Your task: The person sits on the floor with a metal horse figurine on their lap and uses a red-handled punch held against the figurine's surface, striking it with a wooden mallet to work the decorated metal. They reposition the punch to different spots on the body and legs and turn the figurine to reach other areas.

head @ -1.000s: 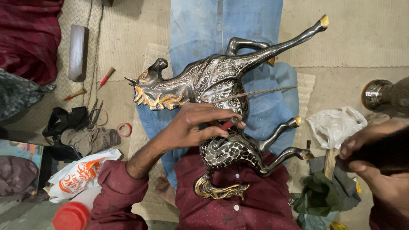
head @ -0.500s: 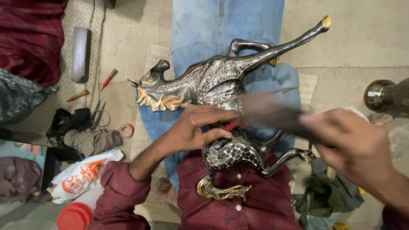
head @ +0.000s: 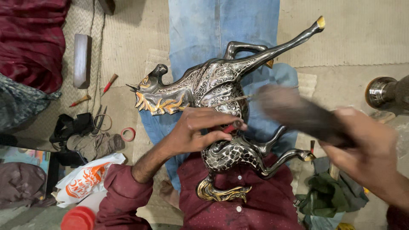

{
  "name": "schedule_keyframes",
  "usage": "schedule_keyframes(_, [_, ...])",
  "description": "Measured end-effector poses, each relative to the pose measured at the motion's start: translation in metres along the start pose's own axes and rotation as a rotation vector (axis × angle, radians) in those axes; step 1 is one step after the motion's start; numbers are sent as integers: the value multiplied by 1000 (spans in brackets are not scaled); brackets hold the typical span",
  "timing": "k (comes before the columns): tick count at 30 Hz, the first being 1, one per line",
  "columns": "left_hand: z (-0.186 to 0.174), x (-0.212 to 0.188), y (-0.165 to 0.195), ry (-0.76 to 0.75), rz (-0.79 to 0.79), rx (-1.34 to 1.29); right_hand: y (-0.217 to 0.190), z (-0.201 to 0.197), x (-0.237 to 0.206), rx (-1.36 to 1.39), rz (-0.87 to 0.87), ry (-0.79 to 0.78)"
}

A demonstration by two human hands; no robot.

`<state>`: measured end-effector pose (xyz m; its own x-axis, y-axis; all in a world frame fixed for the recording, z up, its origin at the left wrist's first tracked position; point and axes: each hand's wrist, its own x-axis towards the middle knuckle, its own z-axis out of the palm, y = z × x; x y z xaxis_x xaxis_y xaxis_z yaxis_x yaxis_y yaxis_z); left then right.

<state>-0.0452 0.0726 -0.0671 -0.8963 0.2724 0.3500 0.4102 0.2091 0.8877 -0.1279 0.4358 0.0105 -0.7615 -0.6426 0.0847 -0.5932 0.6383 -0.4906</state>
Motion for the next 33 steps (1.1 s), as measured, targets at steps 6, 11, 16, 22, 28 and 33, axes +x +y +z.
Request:
schedule_keyframes(6, [3,-1,-7,6,42,-23,10,8,-3,-833,-380,-148])
schedule_keyframes(11, [4,-2,-8,7,48,-85,-1,8,14,322,143,-110])
schedule_keyframes(16, [1,0,-7,-4,29,-33,-9,1,23,94,78,-172])
schedule_keyframes(22, [-1,0,-7,-10,28,-51,-3,3,20,48,95,-143])
schedule_keyframes(28, [2,0,-11,31,66,-37,4,5,19,80,84,-130])
schedule_keyframes(33, [-1,2,-12,21,56,26,8,5,19,-187,-9,-135])
